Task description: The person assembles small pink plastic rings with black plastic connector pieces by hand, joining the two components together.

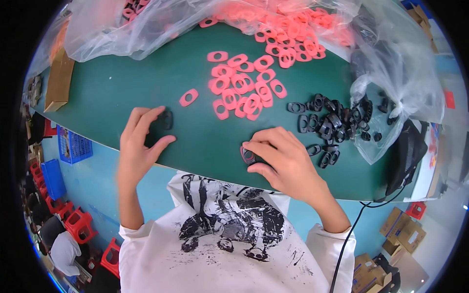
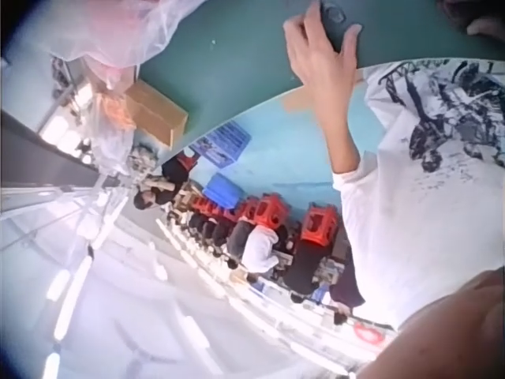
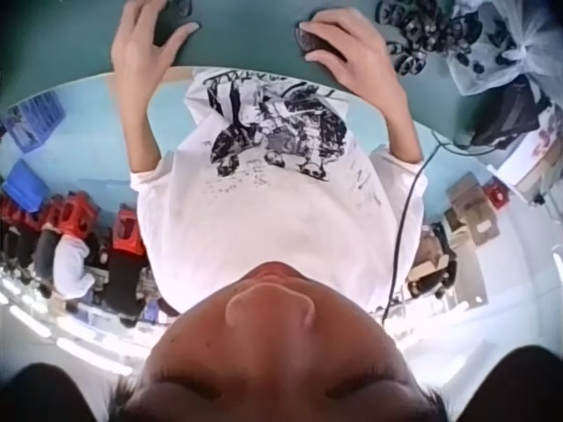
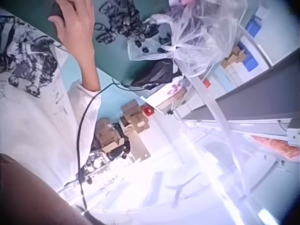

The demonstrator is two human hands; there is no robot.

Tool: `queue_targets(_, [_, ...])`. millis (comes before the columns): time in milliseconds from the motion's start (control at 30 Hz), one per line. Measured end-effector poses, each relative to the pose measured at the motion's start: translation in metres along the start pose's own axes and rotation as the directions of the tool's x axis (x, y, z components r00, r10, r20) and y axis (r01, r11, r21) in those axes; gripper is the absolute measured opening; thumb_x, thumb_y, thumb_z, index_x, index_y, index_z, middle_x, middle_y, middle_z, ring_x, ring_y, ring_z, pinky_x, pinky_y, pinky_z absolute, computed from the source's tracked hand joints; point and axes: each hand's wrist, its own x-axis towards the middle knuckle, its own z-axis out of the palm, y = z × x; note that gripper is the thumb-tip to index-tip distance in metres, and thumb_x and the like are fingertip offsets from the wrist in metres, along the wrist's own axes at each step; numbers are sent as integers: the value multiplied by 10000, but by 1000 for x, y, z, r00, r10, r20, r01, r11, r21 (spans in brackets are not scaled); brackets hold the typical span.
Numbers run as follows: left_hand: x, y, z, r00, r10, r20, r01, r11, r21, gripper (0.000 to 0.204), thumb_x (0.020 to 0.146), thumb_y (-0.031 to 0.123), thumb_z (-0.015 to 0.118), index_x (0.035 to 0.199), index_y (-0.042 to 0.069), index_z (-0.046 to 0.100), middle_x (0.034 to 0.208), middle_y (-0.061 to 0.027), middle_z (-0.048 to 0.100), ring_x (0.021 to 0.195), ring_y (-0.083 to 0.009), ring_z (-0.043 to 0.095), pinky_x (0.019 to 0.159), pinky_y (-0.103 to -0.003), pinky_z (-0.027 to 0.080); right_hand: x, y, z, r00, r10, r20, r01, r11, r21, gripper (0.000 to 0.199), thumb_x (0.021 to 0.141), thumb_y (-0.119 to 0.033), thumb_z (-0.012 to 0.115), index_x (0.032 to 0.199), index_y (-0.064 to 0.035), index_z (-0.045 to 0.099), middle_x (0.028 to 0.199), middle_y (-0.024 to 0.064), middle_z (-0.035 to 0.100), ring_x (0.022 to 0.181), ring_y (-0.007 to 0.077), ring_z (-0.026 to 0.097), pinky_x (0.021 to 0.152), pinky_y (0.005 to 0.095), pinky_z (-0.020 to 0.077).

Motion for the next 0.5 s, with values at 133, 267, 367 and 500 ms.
queue_targets(133, [-2,-2,8,999,-31,-42,31,999,9,494,701,72,830,1153,8,639,1015,-102,599,879,-243,618,682,-323,511,5,-8,-2,991,7,130,9,993,-120,419,706,-124,794,1088,-5,669,968,121,611,858,318,576,746,385,472])
queue_targets(267, [-3,0,14,997,5,-73,-4,1000,17,470,707,88,830,1133,14,645,974,-100,592,862,-234,619,688,-334,516,3,-8,0,989,18,150,8,985,-171,414,720,-115,782,1101,-14,657,890,124,589,786,319,573,679,400,466])
queue_targets(367, [1,6,12,999,-15,-29,15,1000,11,431,743,53,793,1145,19,640,968,-111,590,861,-245,622,695,-348,519,0,-11,2,984,41,172,-3,976,-216,430,721,-105,778,1116,-8,641,841,126,568,748,319,567,635,412,457])
queue_targets(500, [7,5,11,999,42,-14,-42,999,25,375,788,-16,708,1153,22,631,965,-120,591,847,-264,624,696,-358,518,5,-15,0,985,34,170,5,974,-228,445,718,-87,775,1126,15,628,824,132,560,725,315,570,611,408,459])
